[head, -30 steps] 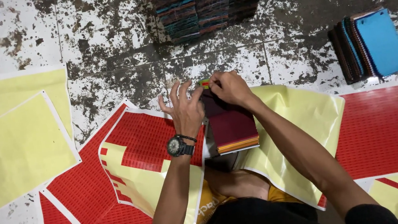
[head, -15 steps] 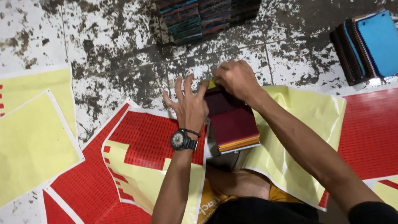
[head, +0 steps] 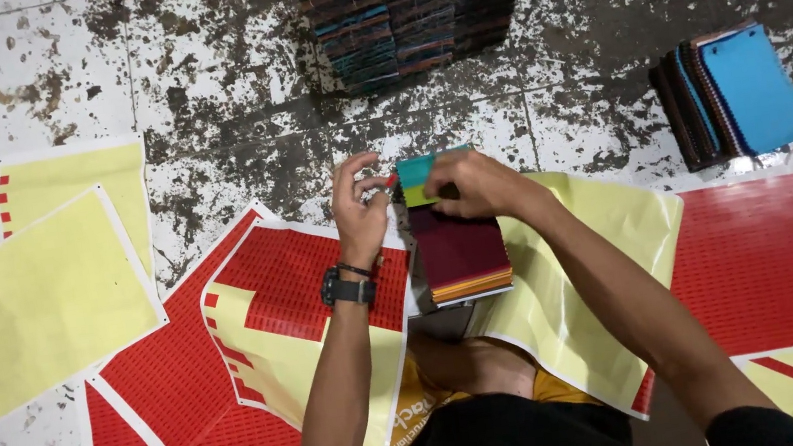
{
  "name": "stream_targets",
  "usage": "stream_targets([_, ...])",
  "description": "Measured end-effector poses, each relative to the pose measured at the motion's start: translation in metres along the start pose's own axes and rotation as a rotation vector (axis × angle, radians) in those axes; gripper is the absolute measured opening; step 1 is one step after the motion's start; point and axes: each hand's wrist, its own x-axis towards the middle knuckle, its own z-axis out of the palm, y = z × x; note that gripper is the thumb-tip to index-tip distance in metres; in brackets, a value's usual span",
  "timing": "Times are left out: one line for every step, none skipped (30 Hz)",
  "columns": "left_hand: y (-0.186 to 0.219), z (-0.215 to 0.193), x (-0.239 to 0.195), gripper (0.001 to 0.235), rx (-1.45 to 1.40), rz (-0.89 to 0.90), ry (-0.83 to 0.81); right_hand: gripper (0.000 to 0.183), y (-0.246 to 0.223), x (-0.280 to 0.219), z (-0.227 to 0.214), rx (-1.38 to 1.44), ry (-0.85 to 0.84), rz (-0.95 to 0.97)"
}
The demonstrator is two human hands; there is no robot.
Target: The person sits on the floor and assembles spiral-bound notebooks by hand. They peel red adhesive strips from yellow backing sheets and apply them to the spines of various colored notebooks, stacking the finished items.
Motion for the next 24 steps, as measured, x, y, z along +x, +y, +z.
stream_targets([-0.002,0.002,-0.001,0.066,-0.001,0.000,-0.003,0.013,-0.006,-0.001,-0.001,-0.001,0.002,0.003])
stream_targets([-0.003,0.004,-0.001,0.068,-0.045,0.000,-0.034,0.016,-0.011,-0.001,-0.002,0.106,0.055,0.073])
stream_targets([-0.004,0.005,0.001,0.070,-0.088,0.005,-0.063,0.020,-0.017,0.000,-0.004,0.211,0.110,0.141])
stream_targets([-0.003,0.007,0.003,0.070,-0.088,0.009,-0.066,0.020,-0.012,0.004,-0.001,0.210,0.114,0.140])
stream_targets([-0.002,0.009,0.002,0.068,-0.085,0.017,-0.082,0.020,-0.008,0.005,0.003,0.244,0.117,0.180])
stream_targets([-0.002,0.011,0.001,0.065,-0.082,0.024,-0.099,0.021,-0.004,0.008,0.008,0.278,0.119,0.219])
stream_targets([-0.001,0.012,0.001,0.065,-0.082,0.023,-0.098,0.021,-0.002,0.008,0.009,0.279,0.117,0.220])
stream_targets([-0.001,0.013,0.001,0.066,-0.084,0.022,-0.106,0.018,0.000,0.009,0.011,0.264,0.105,0.219])
stream_targets([-0.001,0.014,0.001,0.066,-0.088,0.021,-0.114,0.016,0.002,0.010,0.012,0.248,0.091,0.219])
stream_targets([0.000,0.015,0.002,0.066,-0.089,0.020,-0.113,0.016,0.004,0.010,0.012,0.247,0.089,0.220])
stream_targets([0.000,0.015,0.001,0.066,-0.073,0.019,-0.117,0.015,0.005,0.010,0.012,0.199,0.073,0.217])
stream_targets([0.001,0.016,0.001,0.067,-0.057,0.019,-0.122,0.014,0.007,0.010,0.012,0.150,0.057,0.213])
stream_targets([0.004,0.016,0.000,0.067,-0.059,0.014,-0.120,0.014,0.011,0.011,0.016,0.152,0.052,0.215])
stream_targets([0.008,0.016,0.000,0.068,0.161,-0.009,-0.114,0.013,0.015,0.012,0.019,0.148,0.071,0.232])
stream_targets([0.011,0.017,0.001,0.070,0.381,-0.031,-0.109,0.012,0.019,0.013,0.023,0.143,0.091,0.249])
stream_targets([0.006,0.016,-0.001,0.070,0.379,-0.035,-0.109,0.012,0.024,0.013,0.027,0.144,0.087,0.251])
stream_targets([0.002,0.016,-0.002,0.066,0.464,-0.040,-0.066,0.013,0.029,0.013,0.030,0.157,0.098,0.269])
stream_targets([-0.002,0.015,-0.003,0.061,0.550,-0.045,-0.023,0.014,0.034,0.014,0.033,0.170,0.110,0.286])
stream_targets([-0.010,0.013,-0.004,0.061,0.549,-0.050,-0.021,0.014,0.031,0.014,0.031,0.170,0.105,0.287])
stream_targets([-0.017,0.010,-0.004,0.056,0.618,-0.013,-0.015,0.014,0.027,0.014,0.028,0.164,0.102,0.276])
stream_targets([-0.025,0.008,-0.004,0.051,0.688,0.027,-0.010,0.015,0.023,0.015,0.025,0.157,0.100,0.264])
stream_targets([-0.024,0.006,-0.004,0.051,0.687,0.025,-0.008,0.015,0.022,0.016,0.026,0.157,0.098,0.263])
stream_targets([-0.023,0.005,-0.003,0.057,0.451,0.117,0.025,0.015,0.021,0.017,0.026,0.191,0.128,0.267])
stream_targets([-0.022,0.005,-0.003,0.064,0.213,0.207,0.058,0.014,0.020,0.017,0.027,0.226,0.159,0.272])
